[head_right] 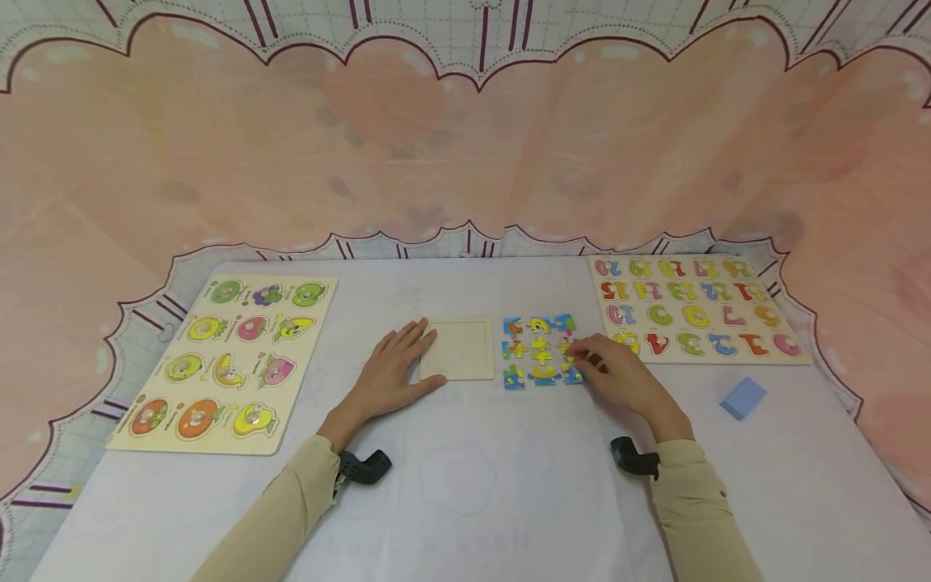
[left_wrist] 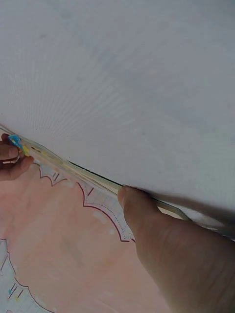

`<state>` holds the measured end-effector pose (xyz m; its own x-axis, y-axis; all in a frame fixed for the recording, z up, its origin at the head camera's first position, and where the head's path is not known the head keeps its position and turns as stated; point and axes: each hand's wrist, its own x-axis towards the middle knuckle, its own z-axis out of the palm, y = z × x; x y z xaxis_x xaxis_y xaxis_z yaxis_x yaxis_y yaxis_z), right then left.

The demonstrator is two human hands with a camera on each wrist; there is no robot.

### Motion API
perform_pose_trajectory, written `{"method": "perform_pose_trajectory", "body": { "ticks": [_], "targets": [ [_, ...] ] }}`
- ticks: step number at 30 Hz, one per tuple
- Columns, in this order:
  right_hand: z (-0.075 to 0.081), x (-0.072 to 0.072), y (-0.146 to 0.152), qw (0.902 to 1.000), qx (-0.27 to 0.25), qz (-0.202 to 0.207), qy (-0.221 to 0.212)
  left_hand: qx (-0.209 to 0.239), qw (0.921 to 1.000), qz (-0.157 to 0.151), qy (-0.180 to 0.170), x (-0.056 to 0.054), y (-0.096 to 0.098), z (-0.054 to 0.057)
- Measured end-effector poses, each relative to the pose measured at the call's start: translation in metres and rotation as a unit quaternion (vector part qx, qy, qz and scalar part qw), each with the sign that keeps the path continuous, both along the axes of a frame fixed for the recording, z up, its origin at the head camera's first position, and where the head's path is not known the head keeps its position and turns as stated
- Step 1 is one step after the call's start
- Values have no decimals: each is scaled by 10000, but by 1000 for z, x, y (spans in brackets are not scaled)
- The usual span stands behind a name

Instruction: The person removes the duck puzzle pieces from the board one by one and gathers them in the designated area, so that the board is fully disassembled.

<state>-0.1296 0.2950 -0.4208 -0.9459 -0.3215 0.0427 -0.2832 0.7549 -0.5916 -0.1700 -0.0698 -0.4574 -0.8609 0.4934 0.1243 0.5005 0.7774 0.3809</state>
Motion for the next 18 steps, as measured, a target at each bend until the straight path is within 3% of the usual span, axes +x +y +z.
{"method": "perform_pose_trajectory", "body": {
  "ticks": [18],
  "targets": [
    [-7, -4, 3, 9997, 191, -34, -136, 3, 10000, -2, 73, -1, 2, -3]
  ]
}}
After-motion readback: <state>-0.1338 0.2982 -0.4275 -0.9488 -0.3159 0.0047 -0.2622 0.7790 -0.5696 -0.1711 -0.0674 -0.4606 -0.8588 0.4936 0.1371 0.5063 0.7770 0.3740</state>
